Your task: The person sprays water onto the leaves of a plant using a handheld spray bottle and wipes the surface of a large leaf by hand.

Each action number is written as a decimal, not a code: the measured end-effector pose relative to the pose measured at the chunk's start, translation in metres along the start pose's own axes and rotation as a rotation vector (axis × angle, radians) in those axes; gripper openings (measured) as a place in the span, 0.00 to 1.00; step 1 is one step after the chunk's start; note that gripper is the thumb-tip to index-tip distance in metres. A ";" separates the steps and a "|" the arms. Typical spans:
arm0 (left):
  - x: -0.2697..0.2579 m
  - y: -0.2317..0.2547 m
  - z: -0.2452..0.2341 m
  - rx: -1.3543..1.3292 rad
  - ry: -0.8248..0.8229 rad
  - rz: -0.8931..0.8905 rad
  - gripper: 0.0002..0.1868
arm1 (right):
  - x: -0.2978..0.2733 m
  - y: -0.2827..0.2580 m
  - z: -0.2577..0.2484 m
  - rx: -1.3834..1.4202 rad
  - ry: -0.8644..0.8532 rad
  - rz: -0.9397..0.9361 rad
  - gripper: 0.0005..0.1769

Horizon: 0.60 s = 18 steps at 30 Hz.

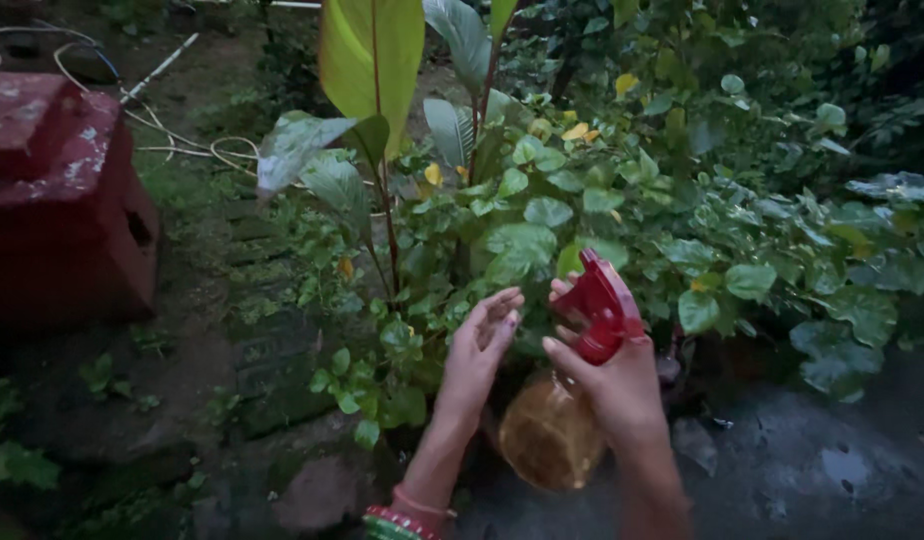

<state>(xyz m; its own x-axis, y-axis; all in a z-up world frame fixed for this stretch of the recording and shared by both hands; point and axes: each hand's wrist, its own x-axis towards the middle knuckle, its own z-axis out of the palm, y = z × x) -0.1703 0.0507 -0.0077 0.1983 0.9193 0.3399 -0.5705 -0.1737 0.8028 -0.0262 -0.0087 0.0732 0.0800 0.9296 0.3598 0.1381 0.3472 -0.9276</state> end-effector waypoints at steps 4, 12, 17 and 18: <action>-0.010 0.059 -0.004 0.139 -0.371 -0.059 0.46 | 0.015 0.005 0.032 -0.010 0.137 0.008 0.51; 0.006 0.114 -0.011 0.250 -0.492 -0.227 0.73 | 0.032 -0.020 0.073 -0.007 0.054 0.062 0.60; 0.011 0.102 -0.027 0.256 -0.454 -0.139 0.60 | 0.041 -0.027 0.073 -0.091 -0.096 0.011 0.57; 0.017 0.099 -0.029 0.311 -0.463 -0.160 0.62 | 0.045 -0.028 0.072 -0.178 -0.083 -0.010 0.57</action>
<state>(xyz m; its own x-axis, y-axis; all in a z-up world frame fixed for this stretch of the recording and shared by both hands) -0.2466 0.0598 0.0632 0.6304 0.7048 0.3255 -0.2575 -0.2056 0.9441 -0.0971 0.0324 0.1086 -0.0030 0.9357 0.3528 0.3112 0.3361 -0.8889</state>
